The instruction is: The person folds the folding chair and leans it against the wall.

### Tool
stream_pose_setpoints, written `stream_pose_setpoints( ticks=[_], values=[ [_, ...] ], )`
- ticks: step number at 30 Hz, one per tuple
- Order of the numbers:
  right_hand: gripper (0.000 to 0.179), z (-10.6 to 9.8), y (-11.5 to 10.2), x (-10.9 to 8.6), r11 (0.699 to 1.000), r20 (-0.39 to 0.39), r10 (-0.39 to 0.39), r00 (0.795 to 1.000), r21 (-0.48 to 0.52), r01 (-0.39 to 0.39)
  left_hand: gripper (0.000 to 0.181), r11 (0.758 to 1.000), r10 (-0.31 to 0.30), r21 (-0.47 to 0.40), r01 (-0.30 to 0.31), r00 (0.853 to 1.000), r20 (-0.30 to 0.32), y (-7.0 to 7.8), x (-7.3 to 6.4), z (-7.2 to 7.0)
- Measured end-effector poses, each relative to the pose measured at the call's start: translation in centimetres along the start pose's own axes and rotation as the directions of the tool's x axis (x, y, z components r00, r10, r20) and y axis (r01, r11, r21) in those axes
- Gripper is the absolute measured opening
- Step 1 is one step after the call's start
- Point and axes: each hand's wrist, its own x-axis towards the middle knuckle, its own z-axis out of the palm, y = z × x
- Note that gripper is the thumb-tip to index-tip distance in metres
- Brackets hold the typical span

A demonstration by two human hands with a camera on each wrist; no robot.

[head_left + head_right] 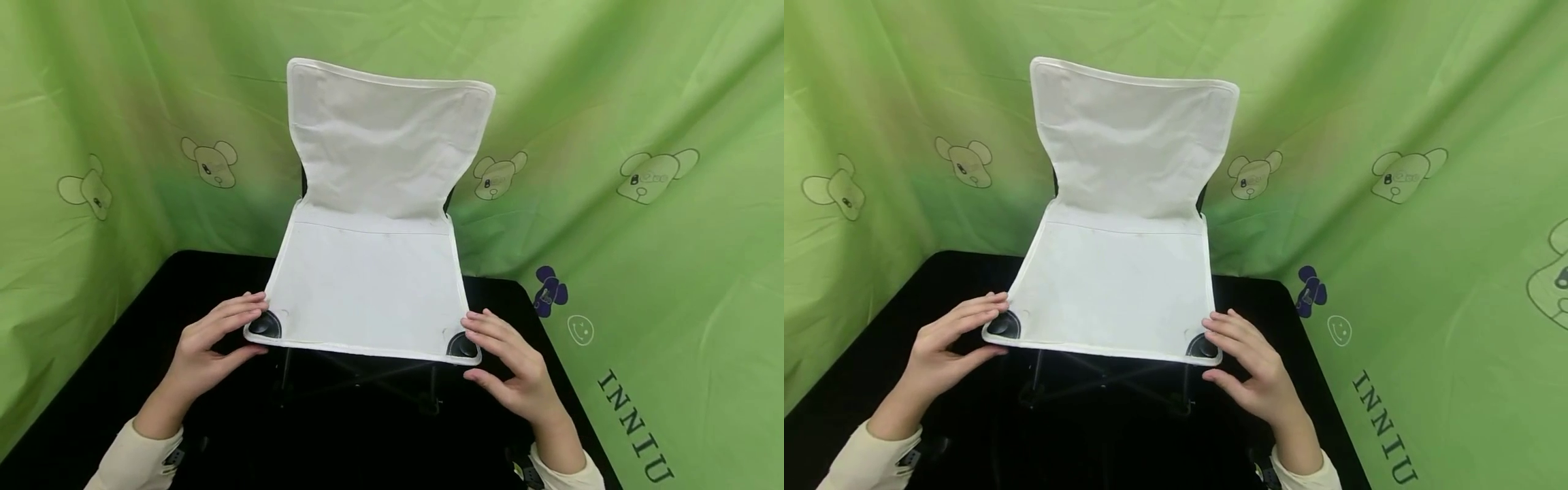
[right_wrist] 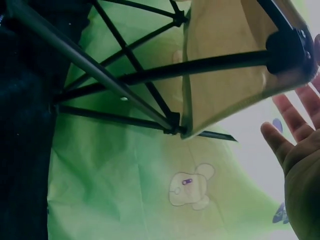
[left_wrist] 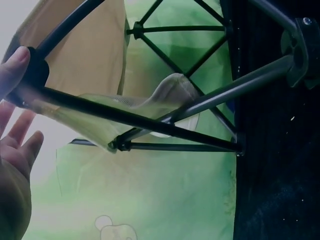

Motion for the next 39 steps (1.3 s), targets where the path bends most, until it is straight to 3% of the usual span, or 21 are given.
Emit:
stream_pose_setpoints(
  ticks=[13,19,23,27,39],
  values=[
    [0.033,1.4,-0.2,-0.9,0.999,-0.038,-0.043,0.998,0.006,0.044,0.027,0.997,0.081,-0.009,-0.081,0.996,-0.038,-0.2,-0.2,1.1],
    [0.026,1.9,0.0,-1.3,0.995,-0.071,-0.054,0.996,-0.082,0.048,0.023,0.989,0.123,0.085,-0.118,0.991,-0.059,-0.1,-0.3,1.3],
    [0.023,2.3,-0.1,-1.2,0.975,-0.092,-0.108,0.990,-0.204,0.088,0.021,0.970,0.163,0.194,-0.149,0.985,-0.060,0.1,-0.2,1.5],
    [0.022,2.6,-0.4,-0.9,0.967,-0.123,-0.141,0.982,-0.229,0.110,0.020,0.951,0.191,0.258,-0.169,0.980,-0.063,0.2,0.0,1.6],
    [0.019,3.0,-0.4,-0.3,0.974,-0.141,-0.162,0.977,-0.182,0.135,0.019,0.960,0.192,0.222,-0.170,0.978,-0.081,0.1,0.2,1.6]
  ],
)
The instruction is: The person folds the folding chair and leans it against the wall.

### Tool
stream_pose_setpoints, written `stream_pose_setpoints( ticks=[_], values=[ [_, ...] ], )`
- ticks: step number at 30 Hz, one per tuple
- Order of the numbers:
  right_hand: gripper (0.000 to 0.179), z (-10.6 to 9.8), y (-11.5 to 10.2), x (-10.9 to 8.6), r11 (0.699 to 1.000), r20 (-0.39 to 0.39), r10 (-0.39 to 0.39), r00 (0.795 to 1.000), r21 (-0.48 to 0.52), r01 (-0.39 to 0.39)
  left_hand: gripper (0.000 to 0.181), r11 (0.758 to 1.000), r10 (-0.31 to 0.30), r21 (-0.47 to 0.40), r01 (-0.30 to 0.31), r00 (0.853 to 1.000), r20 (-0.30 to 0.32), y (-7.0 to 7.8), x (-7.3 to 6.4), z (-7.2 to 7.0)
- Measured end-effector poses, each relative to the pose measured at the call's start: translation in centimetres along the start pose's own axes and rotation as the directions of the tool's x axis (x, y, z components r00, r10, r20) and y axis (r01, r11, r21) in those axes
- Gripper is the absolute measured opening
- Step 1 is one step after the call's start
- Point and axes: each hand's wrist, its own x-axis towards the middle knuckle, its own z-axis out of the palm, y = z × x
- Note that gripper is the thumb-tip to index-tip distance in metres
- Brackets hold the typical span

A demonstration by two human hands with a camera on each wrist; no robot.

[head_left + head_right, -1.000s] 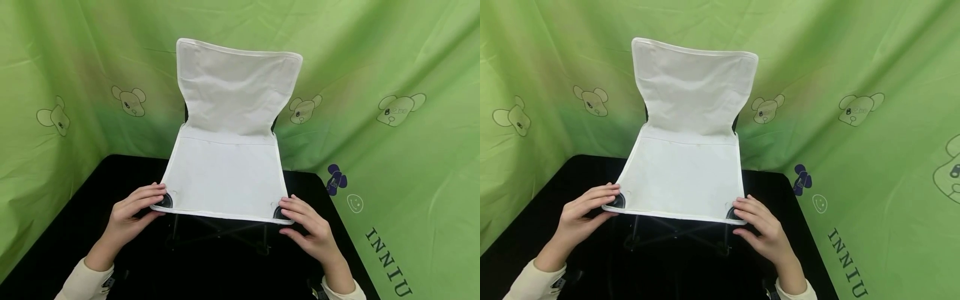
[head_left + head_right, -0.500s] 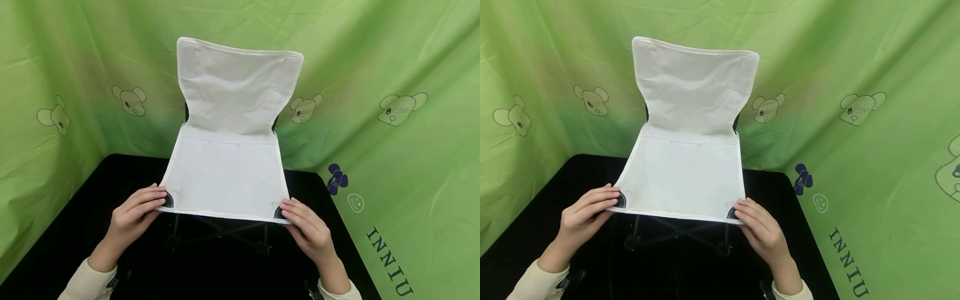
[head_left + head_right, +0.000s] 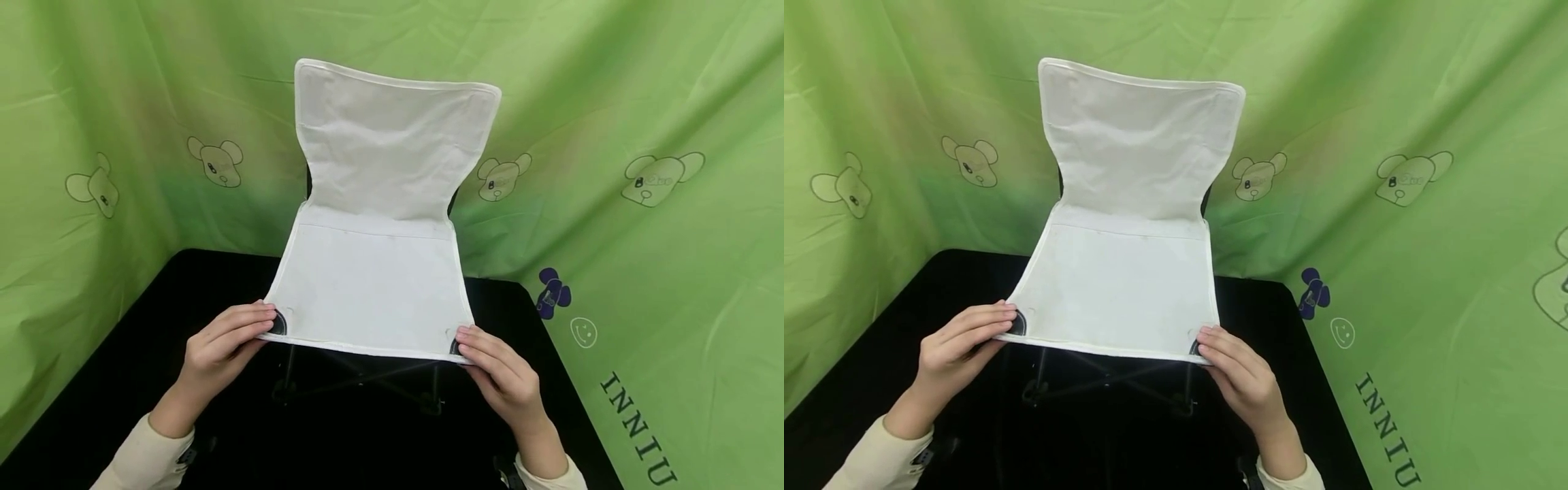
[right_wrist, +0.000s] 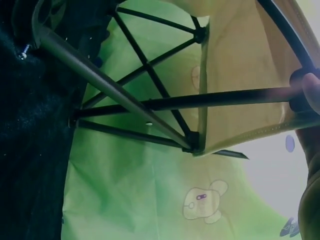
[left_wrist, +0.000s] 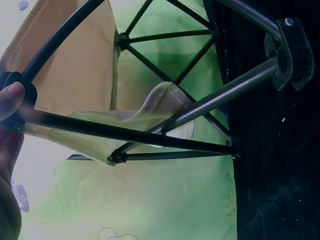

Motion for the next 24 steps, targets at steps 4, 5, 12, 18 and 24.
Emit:
stream_pose_setpoints(
  ticks=[4,5,12,18,24],
  values=[
    [0.017,0.0,0.2,-0.1,0.999,-0.021,-0.020,1.000,-0.026,0.019,0.019,1.000,0.012,0.011,-0.012,1.000,-0.006,0.0,0.3,0.2],
    [0.017,0.0,0.2,-0.1,0.999,-0.026,-0.025,0.999,-0.034,0.024,0.019,1.000,0.014,0.020,-0.014,1.000,-0.006,0.0,0.4,0.3],
    [0.015,0.1,0.7,0.1,0.996,-0.047,-0.057,0.997,-0.065,0.054,0.019,0.997,0.026,0.066,-0.025,1.000,-0.016,0.0,0.8,0.7],
    [0.016,0.3,0.9,0.6,0.994,-0.070,-0.072,0.995,-0.083,0.066,0.021,0.995,0.028,0.100,-0.024,0.999,-0.035,-0.1,1.1,1.0],
    [0.016,0.6,1.2,0.8,0.995,-0.097,-0.069,0.993,-0.080,0.061,0.021,0.993,0.020,0.119,-0.014,0.999,-0.046,-0.4,1.3,1.2]
  ],
)
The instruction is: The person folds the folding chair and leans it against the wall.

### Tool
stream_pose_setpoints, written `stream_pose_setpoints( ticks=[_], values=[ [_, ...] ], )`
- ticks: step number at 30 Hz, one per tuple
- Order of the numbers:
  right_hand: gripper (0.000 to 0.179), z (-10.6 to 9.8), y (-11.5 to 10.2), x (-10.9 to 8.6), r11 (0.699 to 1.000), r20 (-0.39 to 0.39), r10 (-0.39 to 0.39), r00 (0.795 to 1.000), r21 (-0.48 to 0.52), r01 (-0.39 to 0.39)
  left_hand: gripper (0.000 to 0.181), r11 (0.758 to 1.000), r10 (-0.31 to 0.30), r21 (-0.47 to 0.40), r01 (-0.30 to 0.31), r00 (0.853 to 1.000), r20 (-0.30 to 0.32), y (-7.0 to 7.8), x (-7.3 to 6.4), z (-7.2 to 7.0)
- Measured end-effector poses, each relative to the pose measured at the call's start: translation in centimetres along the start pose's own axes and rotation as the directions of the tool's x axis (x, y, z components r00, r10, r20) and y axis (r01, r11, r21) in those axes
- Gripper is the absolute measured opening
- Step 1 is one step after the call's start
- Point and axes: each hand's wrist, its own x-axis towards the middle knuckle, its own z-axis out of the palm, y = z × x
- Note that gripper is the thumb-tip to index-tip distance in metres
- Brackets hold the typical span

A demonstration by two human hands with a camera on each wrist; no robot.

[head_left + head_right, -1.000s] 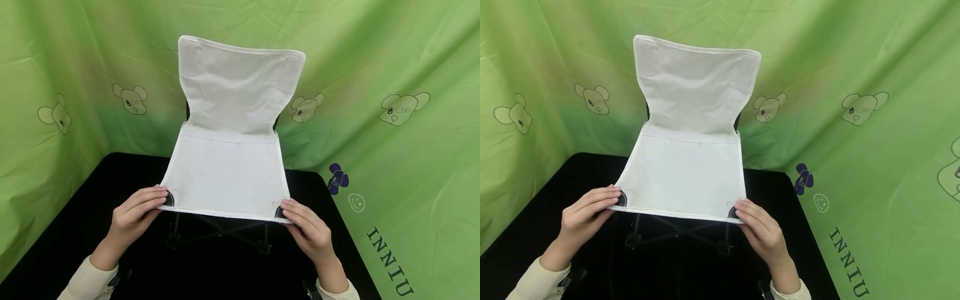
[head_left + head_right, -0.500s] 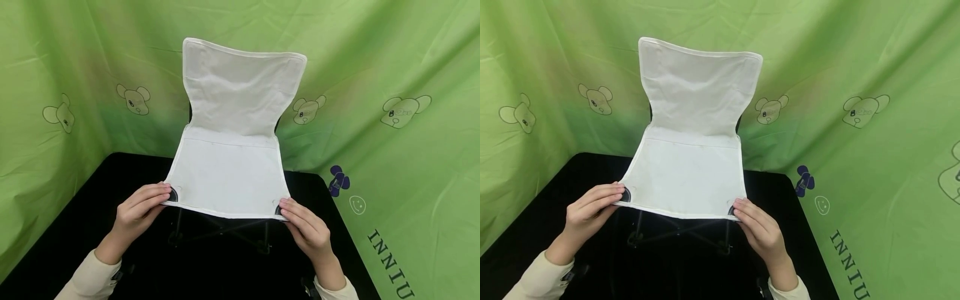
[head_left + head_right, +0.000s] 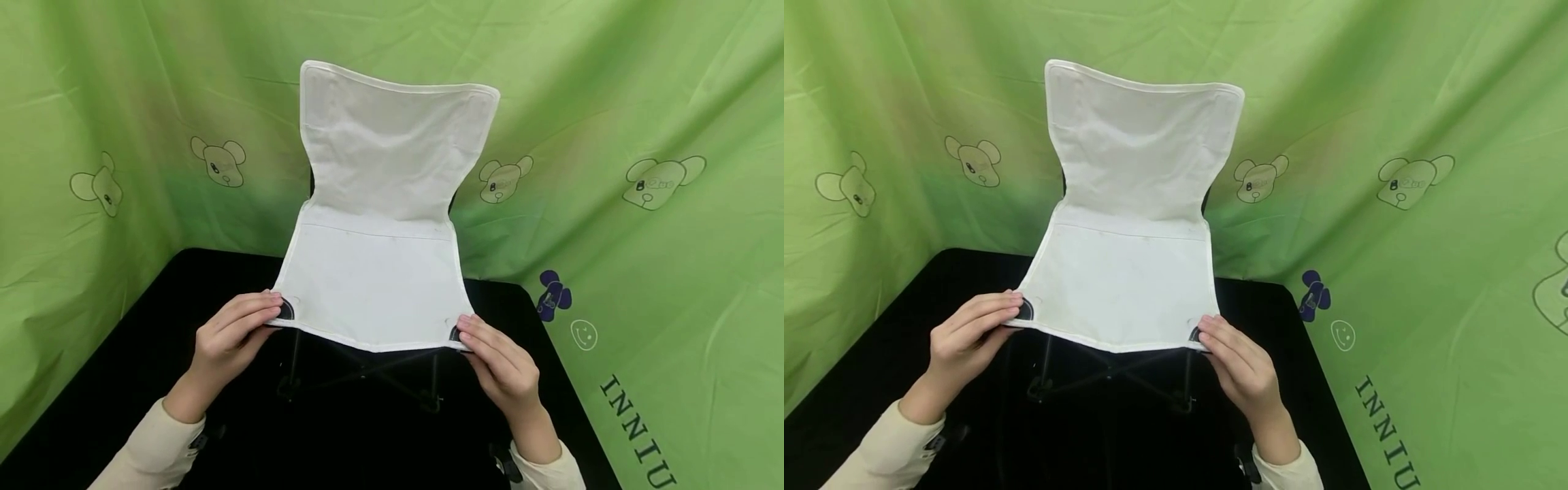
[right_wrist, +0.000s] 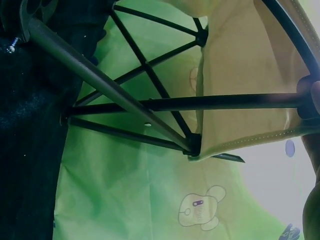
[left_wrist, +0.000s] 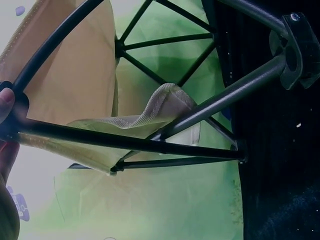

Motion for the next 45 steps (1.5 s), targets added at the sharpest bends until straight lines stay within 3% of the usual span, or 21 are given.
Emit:
stream_pose_setpoints(
  ticks=[16,25,31,45],
  values=[
    [0.016,0.9,0.8,1.0,0.999,-0.061,0.033,0.998,-0.015,-0.034,0.023,0.998,-0.063,-0.003,0.063,0.997,-0.041,-0.7,0.9,0.7],
    [0.016,1.8,0.9,1.3,0.997,-0.089,-0.046,0.995,-0.069,0.040,0.019,0.998,-0.009,0.060,0.013,0.998,-0.069,-0.8,0.8,1.4],
    [0.015,2.1,0.9,1.5,0.997,-0.084,-0.043,0.996,-0.068,0.037,0.017,0.998,0.005,0.058,0.001,0.996,-0.092,-0.7,1.1,1.9],
    [0.015,2.9,0.8,2.0,1.000,-0.102,-0.010,0.995,-0.011,0.008,0.009,0.999,-0.037,0.009,0.038,0.992,-0.117,-0.8,1.7,2.0]
  ],
)
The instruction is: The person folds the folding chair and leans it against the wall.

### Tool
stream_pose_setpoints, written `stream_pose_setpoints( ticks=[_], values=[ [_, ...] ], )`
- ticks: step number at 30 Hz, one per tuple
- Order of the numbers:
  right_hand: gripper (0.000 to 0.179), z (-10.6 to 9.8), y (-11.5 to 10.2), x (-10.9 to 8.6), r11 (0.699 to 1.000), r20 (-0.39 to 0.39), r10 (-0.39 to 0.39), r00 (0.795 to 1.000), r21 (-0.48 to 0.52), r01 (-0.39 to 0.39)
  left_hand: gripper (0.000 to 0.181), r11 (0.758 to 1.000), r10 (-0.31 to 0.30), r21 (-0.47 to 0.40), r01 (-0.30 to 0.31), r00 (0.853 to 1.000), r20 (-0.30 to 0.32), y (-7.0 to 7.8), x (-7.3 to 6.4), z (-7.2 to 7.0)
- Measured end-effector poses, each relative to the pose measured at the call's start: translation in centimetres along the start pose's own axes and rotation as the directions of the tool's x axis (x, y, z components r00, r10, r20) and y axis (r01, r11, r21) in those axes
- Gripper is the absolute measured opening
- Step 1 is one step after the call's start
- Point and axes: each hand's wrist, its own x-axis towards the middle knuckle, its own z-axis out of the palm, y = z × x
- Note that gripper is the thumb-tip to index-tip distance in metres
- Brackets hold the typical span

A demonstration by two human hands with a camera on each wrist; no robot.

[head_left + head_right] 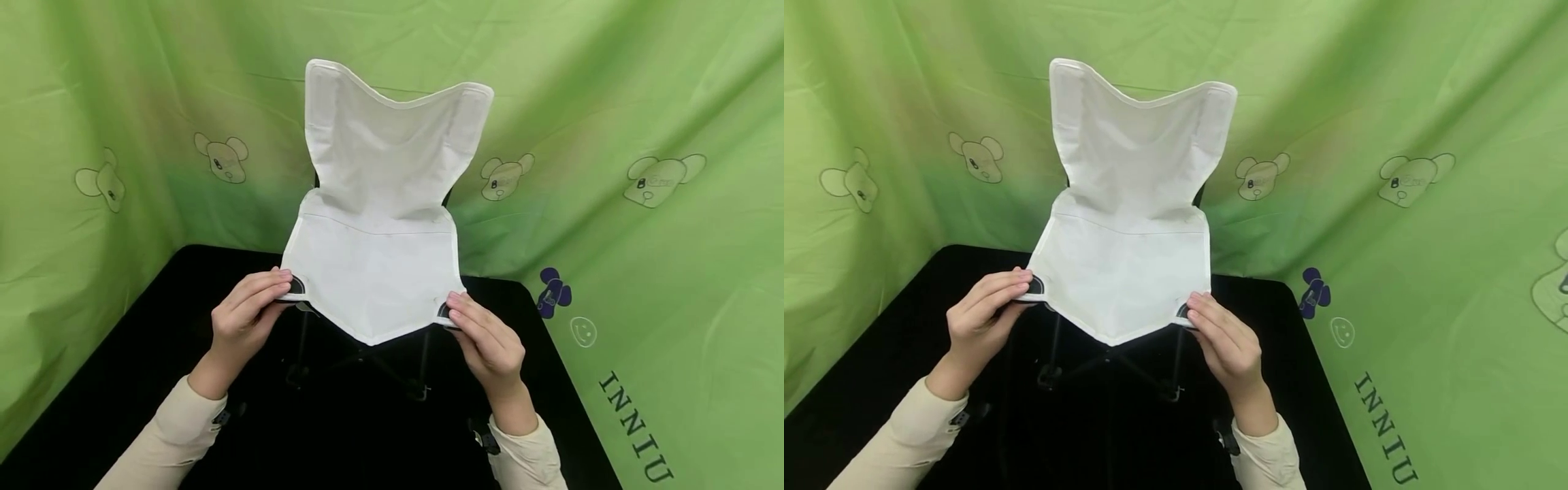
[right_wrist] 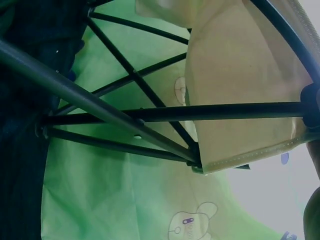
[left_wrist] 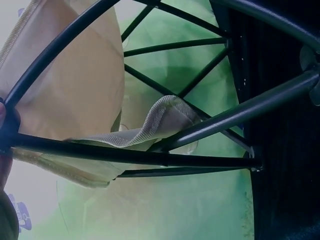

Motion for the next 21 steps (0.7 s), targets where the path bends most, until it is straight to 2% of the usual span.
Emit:
stream_pose_setpoints(
  ticks=[5,12,21],
  values=[
    [0.015,-0.01,0.07,-0.02,0.999,-0.005,0.031,1.000,0.020,-0.030,0.014,1.000,-0.017,-0.004,0.017,1.000,-0.006,0.26,0.10,0.15],
    [0.018,0.41,0.20,0.44,0.992,-0.041,0.102,0.994,0.080,-0.099,0.016,0.996,-0.072,-0.048,0.071,0.997,-0.010,0.12,0.06,0.31],
    [0.018,0.77,0.47,0.53,0.987,-0.054,0.126,0.991,0.110,-0.120,0.018,0.993,-0.081,-0.083,0.081,0.997,0.006,-0.07,0.28,0.63]
  ],
)
